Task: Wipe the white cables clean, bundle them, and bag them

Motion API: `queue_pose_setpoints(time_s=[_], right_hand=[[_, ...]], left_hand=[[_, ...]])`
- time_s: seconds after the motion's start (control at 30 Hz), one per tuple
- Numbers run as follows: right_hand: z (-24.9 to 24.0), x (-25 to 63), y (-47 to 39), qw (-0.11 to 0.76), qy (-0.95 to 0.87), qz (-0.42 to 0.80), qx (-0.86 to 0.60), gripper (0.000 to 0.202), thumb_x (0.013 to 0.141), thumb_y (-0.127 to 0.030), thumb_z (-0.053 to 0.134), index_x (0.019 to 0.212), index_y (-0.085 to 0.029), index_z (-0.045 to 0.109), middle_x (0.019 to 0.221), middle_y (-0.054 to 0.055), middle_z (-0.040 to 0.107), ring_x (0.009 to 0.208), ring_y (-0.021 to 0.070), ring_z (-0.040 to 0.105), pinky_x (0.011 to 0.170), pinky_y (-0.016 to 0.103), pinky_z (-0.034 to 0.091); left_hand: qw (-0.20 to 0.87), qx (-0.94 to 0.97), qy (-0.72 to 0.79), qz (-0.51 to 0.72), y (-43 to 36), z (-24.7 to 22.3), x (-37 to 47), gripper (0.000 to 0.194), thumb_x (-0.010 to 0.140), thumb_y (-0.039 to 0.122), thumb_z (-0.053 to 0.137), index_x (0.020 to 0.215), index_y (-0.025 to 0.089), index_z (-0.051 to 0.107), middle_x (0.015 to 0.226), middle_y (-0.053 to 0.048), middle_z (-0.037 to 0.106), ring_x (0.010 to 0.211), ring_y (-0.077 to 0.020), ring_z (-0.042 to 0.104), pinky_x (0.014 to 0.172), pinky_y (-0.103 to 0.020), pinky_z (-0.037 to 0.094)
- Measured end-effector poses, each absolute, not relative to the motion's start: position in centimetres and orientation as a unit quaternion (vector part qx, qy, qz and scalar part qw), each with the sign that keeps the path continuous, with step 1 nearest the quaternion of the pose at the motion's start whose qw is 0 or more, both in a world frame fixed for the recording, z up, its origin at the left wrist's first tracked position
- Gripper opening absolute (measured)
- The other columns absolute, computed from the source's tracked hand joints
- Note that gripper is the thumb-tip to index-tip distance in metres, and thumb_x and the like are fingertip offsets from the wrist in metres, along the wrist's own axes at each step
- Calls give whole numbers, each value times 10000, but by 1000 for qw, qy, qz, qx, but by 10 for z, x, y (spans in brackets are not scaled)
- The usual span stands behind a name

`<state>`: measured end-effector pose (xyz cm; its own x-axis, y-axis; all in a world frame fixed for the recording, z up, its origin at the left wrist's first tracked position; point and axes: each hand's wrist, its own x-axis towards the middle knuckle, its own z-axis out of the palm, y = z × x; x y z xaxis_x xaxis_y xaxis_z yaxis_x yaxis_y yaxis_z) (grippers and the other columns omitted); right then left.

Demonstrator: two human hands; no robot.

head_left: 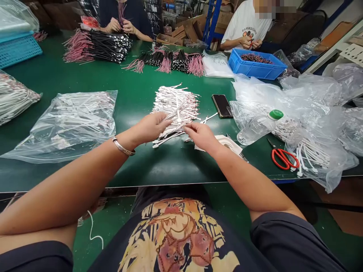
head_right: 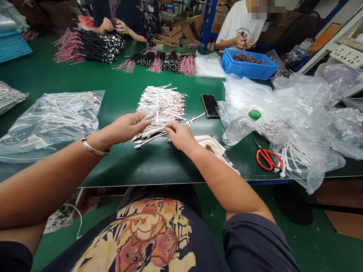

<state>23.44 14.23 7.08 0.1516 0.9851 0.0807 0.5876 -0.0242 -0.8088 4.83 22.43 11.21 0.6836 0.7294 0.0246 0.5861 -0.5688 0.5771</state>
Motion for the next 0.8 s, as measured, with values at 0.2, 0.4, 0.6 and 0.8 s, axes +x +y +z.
queue_pose_setpoints(time_s=[0.2,0.4,0.6,0.8], right_hand=[[91,216,163,448,-411,530,-591,517,750,-659,535,766,-147,604,705,38,623,506,84,526,376,181,252],[78,207,164,472,-535,400,-576,383,785,-514,586,657,-154,567,604,-20,558,535,79,511,518,195,391],[73,196,147,343,-697,227,-587,440,927,-441,385,633,-166,562,607,1,564,592,102,490,586,226,346],[71,185,142,243,-745,176,-596,385,957,-360,338,763,-165,608,772,51,653,710,134,562,657,245,371]], left_hand=[[331,844,365,213,218,89,48,309,881,431,423,727,176,502,607,24,474,583,-121,402,564,-244,297],[527,665,386,362,203,68,51,293,885,455,445,769,186,459,616,39,447,531,-94,397,516,-224,339],[659,487,372,436,193,62,57,290,848,449,537,933,171,545,880,-38,632,738,-124,595,689,-264,478],[701,512,313,386,187,62,57,298,851,419,559,999,165,605,987,-71,674,883,-157,622,840,-311,471]])
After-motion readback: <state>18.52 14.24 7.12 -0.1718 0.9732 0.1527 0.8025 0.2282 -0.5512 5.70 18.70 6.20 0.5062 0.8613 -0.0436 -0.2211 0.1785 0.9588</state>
